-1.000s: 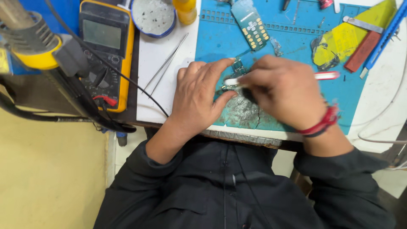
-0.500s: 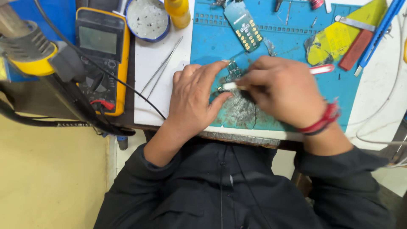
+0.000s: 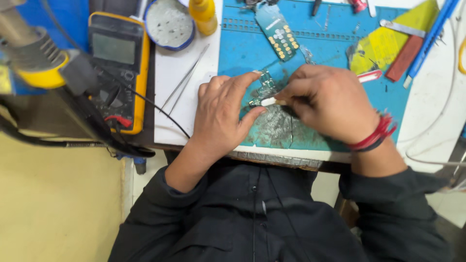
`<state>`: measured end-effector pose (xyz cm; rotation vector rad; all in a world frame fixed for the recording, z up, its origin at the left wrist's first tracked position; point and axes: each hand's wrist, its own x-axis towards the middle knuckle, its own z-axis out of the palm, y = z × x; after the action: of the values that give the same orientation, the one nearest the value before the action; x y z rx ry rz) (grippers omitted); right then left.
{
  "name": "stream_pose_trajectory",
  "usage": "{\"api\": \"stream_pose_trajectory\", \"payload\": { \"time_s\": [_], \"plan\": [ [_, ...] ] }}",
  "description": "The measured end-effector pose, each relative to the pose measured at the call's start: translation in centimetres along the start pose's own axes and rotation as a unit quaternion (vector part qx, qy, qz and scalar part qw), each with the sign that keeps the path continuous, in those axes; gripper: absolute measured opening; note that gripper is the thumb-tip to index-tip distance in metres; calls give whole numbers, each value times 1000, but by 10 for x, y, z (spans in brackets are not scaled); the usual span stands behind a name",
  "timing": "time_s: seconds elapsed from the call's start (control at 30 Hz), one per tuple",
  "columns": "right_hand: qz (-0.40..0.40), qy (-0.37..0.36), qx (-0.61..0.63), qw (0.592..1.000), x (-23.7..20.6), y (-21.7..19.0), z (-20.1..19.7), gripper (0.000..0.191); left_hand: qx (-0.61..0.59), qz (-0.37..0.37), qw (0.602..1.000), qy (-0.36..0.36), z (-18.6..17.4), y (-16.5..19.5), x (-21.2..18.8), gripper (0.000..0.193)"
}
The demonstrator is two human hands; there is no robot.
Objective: The person cleans a small circuit board with a cotton swab and liquid, then wipes it with a cloth. They use a soldering iron and tweezers to reflow solder on the board's contacts. The board remains on the workbench throughout.
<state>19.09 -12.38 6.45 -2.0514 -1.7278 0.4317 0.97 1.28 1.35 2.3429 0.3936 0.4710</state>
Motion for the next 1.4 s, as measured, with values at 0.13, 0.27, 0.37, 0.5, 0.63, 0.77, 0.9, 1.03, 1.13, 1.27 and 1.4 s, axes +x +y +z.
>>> {"api": "stream_pose_trajectory", "payload": {
  "time_s": [0.13, 0.27, 0.37, 0.5, 0.63, 0.77, 0.9, 1.03, 1.13, 1.27, 1.4],
  "plan": [
    [-15, 17, 0, 1000, -1, -2, 0, 12, 4, 2, 1000, 0, 1, 0, -1, 62],
    [20, -2, -16, 1000, 6, -10, -2, 13, 1, -6, 1000, 1, 0, 0, 0, 62],
    [-5, 66, -37, 997, 6, -11, 3, 14, 5, 0, 1000, -3, 1, -1, 1, 63],
    [25, 108, -6, 994, -9, 12, 2, 10, 2, 0, 1000, 2, 3, 0, -2, 64],
    [36, 118, 21, 992, -17, 27, 11, 6, -6, -10, 1000, -3, 2, -1, -3, 66],
    [40, 90, 32, 995, -15, 21, 10, 13, -13, -14, 1000, -4, 0, -1, -2, 67],
    [73, 63, 33, 995, -7, 10, 6, 19, -18, -11, 1000, -4, 0, 0, -2, 67],
    [45, 54, -6, 998, -1, 1, 15, 25, -13, -7, 1000, -2, 0, -1, -2, 68],
    [60, 27, -42, 997, -1, -2, 17, 30, -14, -3, 1000, 0, 1, -1, -2, 67],
    [80, 45, -35, 995, 1, -6, 17, 32, -15, -4, 1000, 1, 0, 0, -2, 67],
    [96, 46, -32, 994, 4, -8, 17, 34, -21, 1, 1000, -3, 0, 0, -2, 65]
  ]
}}
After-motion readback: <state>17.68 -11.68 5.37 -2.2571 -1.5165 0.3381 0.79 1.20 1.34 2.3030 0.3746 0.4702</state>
